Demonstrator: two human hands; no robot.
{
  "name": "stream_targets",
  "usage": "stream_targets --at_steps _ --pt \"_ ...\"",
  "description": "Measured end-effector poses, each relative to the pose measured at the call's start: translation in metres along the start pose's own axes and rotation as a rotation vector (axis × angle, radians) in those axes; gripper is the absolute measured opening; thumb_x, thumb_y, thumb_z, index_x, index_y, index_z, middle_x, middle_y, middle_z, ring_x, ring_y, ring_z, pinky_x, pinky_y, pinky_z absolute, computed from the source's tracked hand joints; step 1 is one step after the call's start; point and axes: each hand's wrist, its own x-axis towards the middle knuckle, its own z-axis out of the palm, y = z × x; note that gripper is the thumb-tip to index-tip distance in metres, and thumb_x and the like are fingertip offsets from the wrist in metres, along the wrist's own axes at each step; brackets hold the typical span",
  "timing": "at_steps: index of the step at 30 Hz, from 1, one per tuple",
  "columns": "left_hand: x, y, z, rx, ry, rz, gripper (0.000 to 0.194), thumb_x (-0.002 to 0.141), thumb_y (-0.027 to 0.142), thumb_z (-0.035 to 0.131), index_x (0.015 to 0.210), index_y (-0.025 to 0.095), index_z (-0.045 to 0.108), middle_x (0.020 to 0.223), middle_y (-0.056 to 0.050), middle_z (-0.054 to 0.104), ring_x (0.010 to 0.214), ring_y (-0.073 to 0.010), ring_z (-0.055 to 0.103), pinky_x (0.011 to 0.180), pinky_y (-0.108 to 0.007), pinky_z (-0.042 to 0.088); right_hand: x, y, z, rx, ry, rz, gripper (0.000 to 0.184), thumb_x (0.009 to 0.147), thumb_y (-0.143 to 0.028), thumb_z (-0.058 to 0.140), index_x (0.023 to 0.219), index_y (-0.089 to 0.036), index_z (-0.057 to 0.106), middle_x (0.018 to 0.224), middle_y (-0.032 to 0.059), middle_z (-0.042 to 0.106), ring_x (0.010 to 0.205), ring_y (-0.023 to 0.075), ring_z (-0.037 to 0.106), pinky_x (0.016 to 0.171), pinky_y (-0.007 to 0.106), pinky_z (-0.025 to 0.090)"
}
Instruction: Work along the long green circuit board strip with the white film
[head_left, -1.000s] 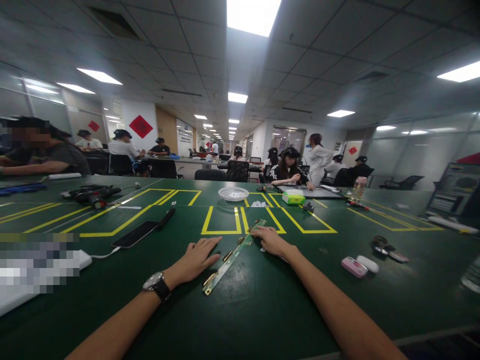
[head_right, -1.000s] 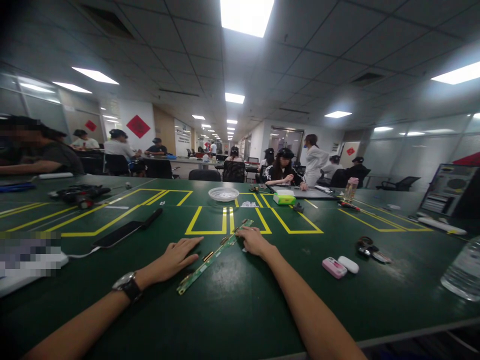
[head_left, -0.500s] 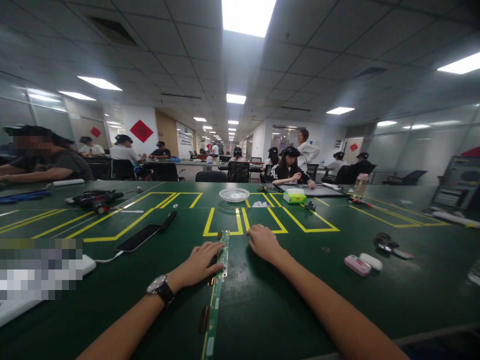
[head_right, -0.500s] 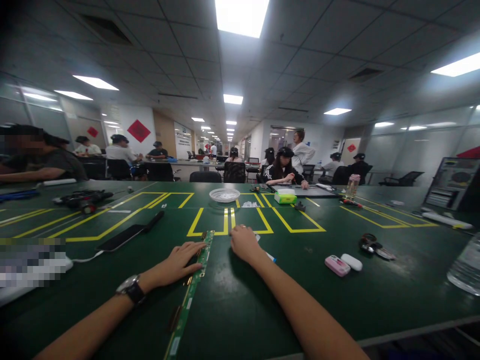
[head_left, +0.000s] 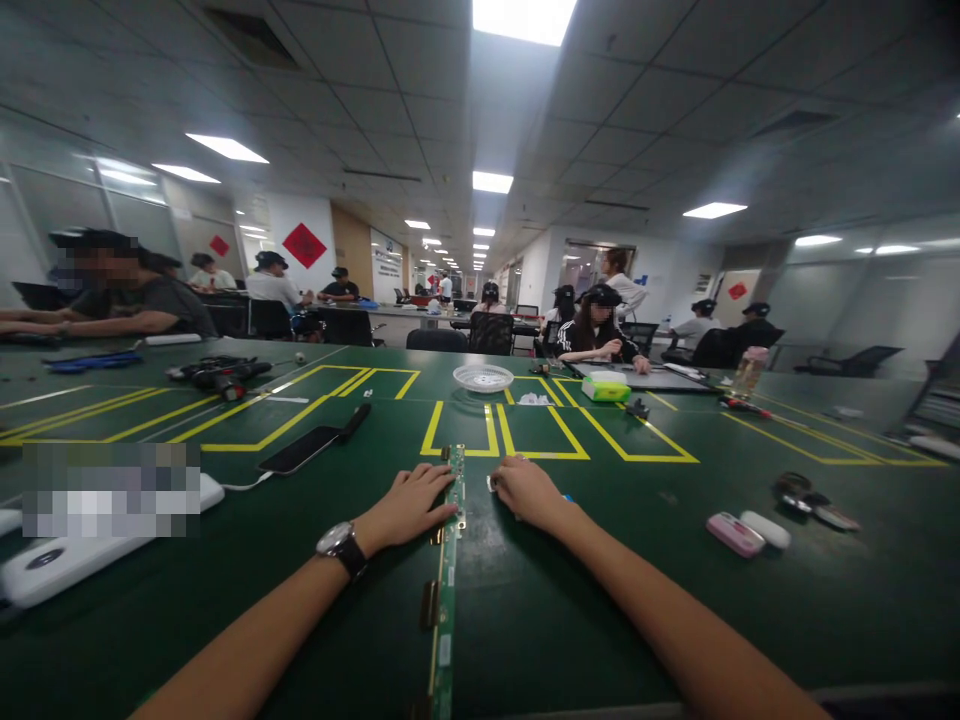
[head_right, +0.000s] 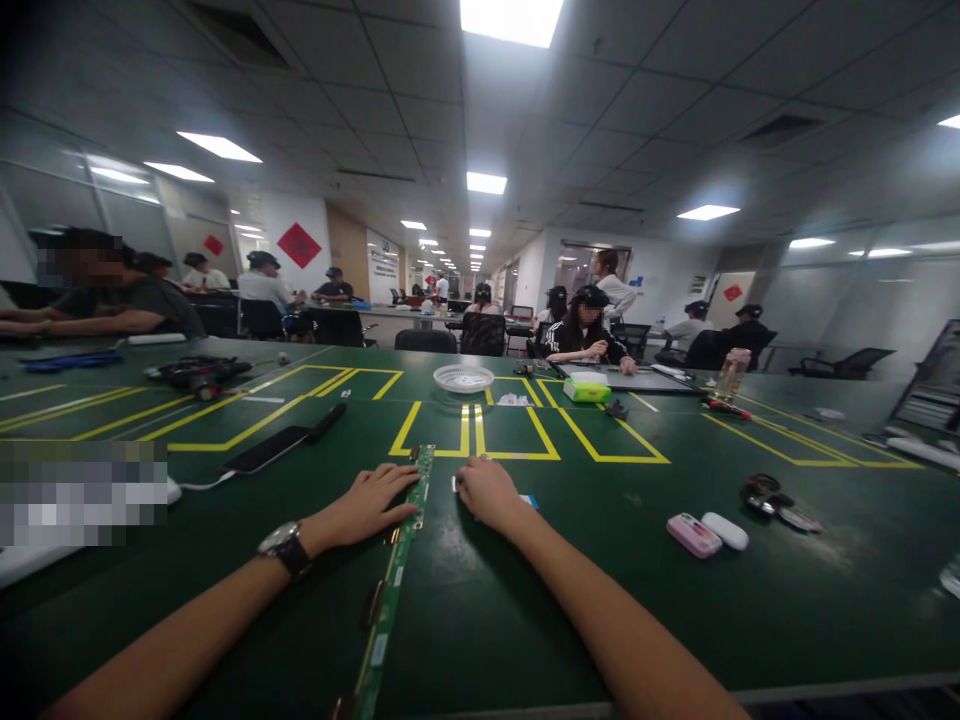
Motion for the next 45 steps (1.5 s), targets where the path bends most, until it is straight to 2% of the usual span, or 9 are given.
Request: stream_targets --at_steps 7,11,16,24,40,45 --pt "0.001 -0.001 0.004 0.008 0.015 0.007 0.055 0.094 0.059 0.032 0.14 0.028 0.036 0.144 -0.006 0.035 0.128 -0.0284 0.029 0.097 -0.043 0.027 0.001 0.002 0.003 0.224 0.067 -0.045 0.018 0.085 -0.024 0.056 0.095 -0.019 0.07 0.091 0.0073 0.064 0.09 0.0179 0.056 0.082 0.028 0.038" --pt "0.002 -0.002 0.007 0.016 0.025 0.006 0.056 0.094 0.06 0.031 0.138 0.028 0.039 0.144 -0.006 0.036 0.128 -0.0292 0.029 0.096 -0.045 0.027 0.005 -0.009 0.006 0.271 0.072 -0.044 0.017 0.082 -0.027 0.06 0.092 -0.019 0.071 0.09 0.0064 0.065 0.089 0.0181 0.056 0.082 0.028 0.038" --pt "0.002 -0.002 0.007 0.01 0.027 0.001 0.056 0.094 0.061 0.03 0.138 0.028 0.038 0.144 -0.006 0.036 0.127 -0.0293 0.03 0.096 -0.045 0.027 0.009 -0.019 0.01 0.306 0.079 -0.052 0.017 0.082 -0.027 0.06 0.093 -0.02 0.071 0.092 0.0061 0.064 0.091 0.018 0.055 0.084 0.029 0.038" --pt "0.003 -0.002 0.008 0.011 0.006 -0.007 0.056 0.093 0.06 0.031 0.14 0.029 0.037 0.144 -0.006 0.035 0.127 -0.0297 0.029 0.096 -0.044 0.026 0.009 -0.016 0.017 0.336 0.127 -0.047 0.015 0.082 -0.029 0.062 0.09 -0.02 0.071 0.09 0.0051 0.062 0.088 0.0169 0.054 0.079 0.028 0.039" --pt "0.004 0.001 0.005 0.011 -0.007 -0.008 0.054 0.094 0.058 0.032 0.139 0.029 0.037 0.144 -0.006 0.035 0.126 -0.0307 0.029 0.095 -0.046 0.026 0.014 -0.015 0.022 0.423 0.135 -0.115 0.013 0.082 -0.024 0.062 0.089 -0.02 0.071 0.092 0.0051 0.066 0.089 0.0162 0.058 0.083 0.028 0.041" --pt "0.004 0.001 0.004 0.014 0.004 -0.006 0.053 0.094 0.058 0.034 0.138 0.029 0.039 0.144 -0.006 0.035 0.126 -0.0305 0.028 0.095 -0.045 0.027 0.015 -0.014 0.019 0.403 0.107 -0.063 0.023 0.079 -0.028 0.065 0.101 -0.019 0.068 0.09 0.0044 0.067 0.084 0.0158 0.06 0.077 0.026 0.042"
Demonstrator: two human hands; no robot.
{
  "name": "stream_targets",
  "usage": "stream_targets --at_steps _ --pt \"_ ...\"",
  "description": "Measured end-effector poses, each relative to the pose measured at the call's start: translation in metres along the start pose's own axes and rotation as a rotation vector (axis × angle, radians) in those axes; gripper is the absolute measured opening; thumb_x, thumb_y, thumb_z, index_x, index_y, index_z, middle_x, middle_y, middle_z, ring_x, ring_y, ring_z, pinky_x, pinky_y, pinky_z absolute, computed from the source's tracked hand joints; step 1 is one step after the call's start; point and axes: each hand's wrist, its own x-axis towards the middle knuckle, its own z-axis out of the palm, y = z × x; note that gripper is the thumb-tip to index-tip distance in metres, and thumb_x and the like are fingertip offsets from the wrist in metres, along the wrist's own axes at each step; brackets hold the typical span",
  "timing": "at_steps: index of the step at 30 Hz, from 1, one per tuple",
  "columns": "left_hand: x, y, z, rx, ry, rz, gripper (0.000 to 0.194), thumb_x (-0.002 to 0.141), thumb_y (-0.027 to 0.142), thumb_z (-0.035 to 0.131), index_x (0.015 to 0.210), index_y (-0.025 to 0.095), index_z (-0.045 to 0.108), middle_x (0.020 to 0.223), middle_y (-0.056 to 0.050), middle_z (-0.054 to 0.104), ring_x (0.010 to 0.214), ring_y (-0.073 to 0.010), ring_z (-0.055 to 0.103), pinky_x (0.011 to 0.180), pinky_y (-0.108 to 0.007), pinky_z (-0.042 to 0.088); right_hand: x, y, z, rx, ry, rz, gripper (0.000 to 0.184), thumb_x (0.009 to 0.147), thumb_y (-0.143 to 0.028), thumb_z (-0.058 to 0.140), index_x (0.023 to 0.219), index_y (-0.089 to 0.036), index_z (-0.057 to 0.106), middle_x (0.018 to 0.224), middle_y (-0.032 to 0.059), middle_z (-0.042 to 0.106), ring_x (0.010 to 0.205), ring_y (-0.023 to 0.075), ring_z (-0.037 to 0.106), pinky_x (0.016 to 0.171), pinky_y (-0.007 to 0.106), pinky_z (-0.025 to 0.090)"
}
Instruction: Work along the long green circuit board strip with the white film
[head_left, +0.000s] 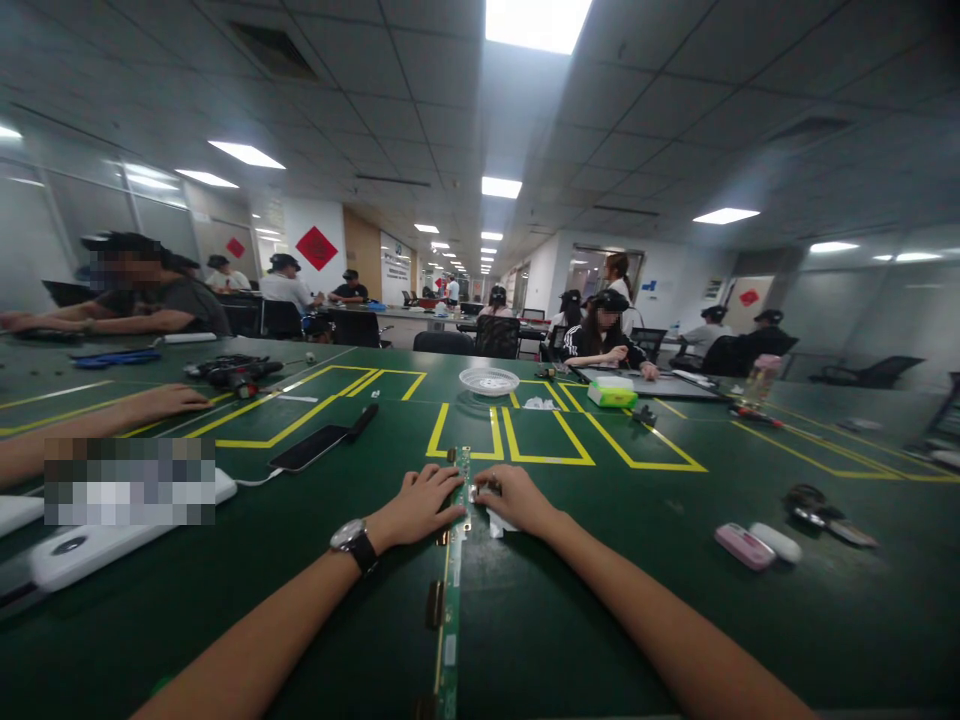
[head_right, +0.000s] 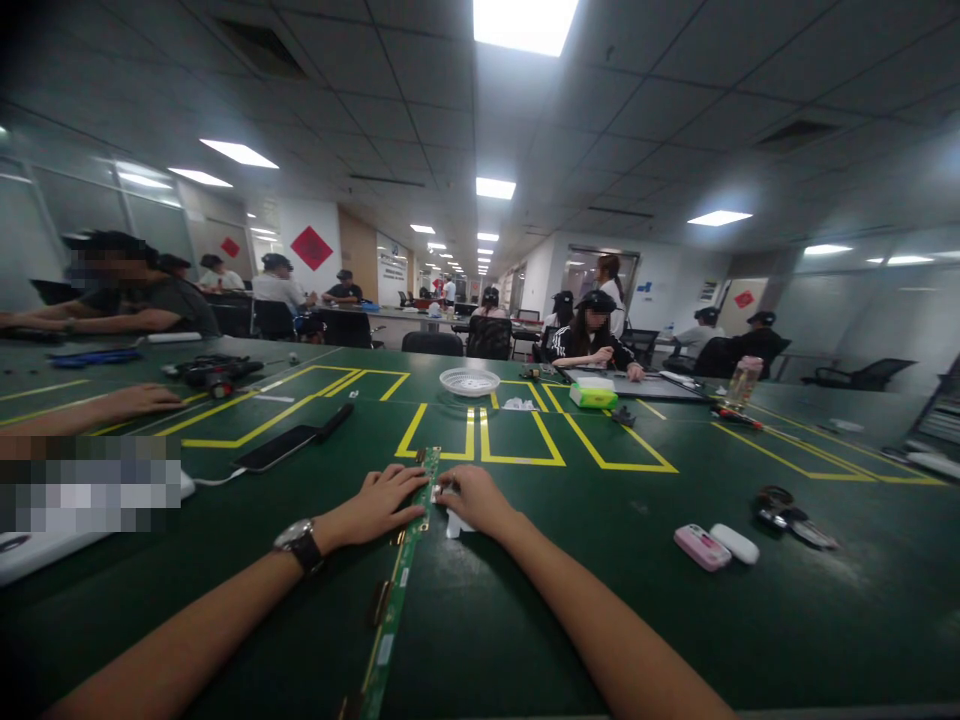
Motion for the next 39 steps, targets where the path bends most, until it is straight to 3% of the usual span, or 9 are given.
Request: stream_targets --at_steps 8,19,33,36,39 --pt "-0.001 -0.002 -0.001 -0.023 -0.027 -0.005 0.055 0.093 0.059 0.032 0.14 0.03 0.036 0.145 -0.006 0.034 0.127 -0.03 0.028 0.096 -0.044 0.025 -0.011 -0.008 -0.014 -0.104 0.001 -0.143 0.021 0.085 -0.017 0.05 0.092 -0.017 0.071 0.095 0.0065 0.068 0.093 0.017 0.058 0.088 0.03 0.04" --pt "0.0 -0.001 -0.001 -0.029 -0.027 -0.004 0.052 0.093 0.058 0.034 0.138 0.031 0.039 0.145 -0.004 0.035 0.125 -0.031 0.03 0.096 -0.046 0.025 -0.012 0.002 -0.026 -0.081 -0.137 -0.301 0.042 0.081 -0.005 0.042 0.112 -0.022 0.066 0.111 0.0039 0.065 0.106 0.0168 0.054 0.095 0.033 0.036" --pt "0.0 -0.004 0.004 -0.022 -0.001 -0.015 0.055 0.094 0.058 0.033 0.14 0.028 0.036 0.145 -0.007 0.034 0.129 -0.03 0.027 0.097 -0.046 0.025 -0.015 -0.006 -0.02 -0.131 -0.103 -0.265 0.04 0.08 -0.005 0.045 0.112 -0.021 0.064 0.112 0.0062 0.063 0.109 0.0182 0.051 0.097 0.035 0.034" --pt "0.0 -0.005 0.004 -0.028 0.007 -0.012 0.056 0.094 0.056 0.034 0.143 0.028 0.03 0.145 -0.008 0.034 0.128 -0.0295 0.028 0.098 -0.045 0.026 -0.015 -0.012 -0.023 -0.146 -0.038 -0.245 0.033 0.081 -0.009 0.049 0.107 -0.02 0.066 0.114 0.0077 0.061 0.113 0.0214 0.048 0.099 0.04 0.031" --pt "-0.001 -0.004 0.003 -0.029 0.02 -0.009 0.056 0.095 0.054 0.034 0.144 0.028 0.027 0.144 -0.008 0.035 0.128 -0.0288 0.029 0.098 -0.045 0.027 -0.009 -0.029 -0.035 0.02 0.074 -0.176 0.023 0.084 -0.015 0.05 0.1 -0.018 0.066 0.106 0.009 0.062 0.104 0.0205 0.052 0.094 0.038 0.036"
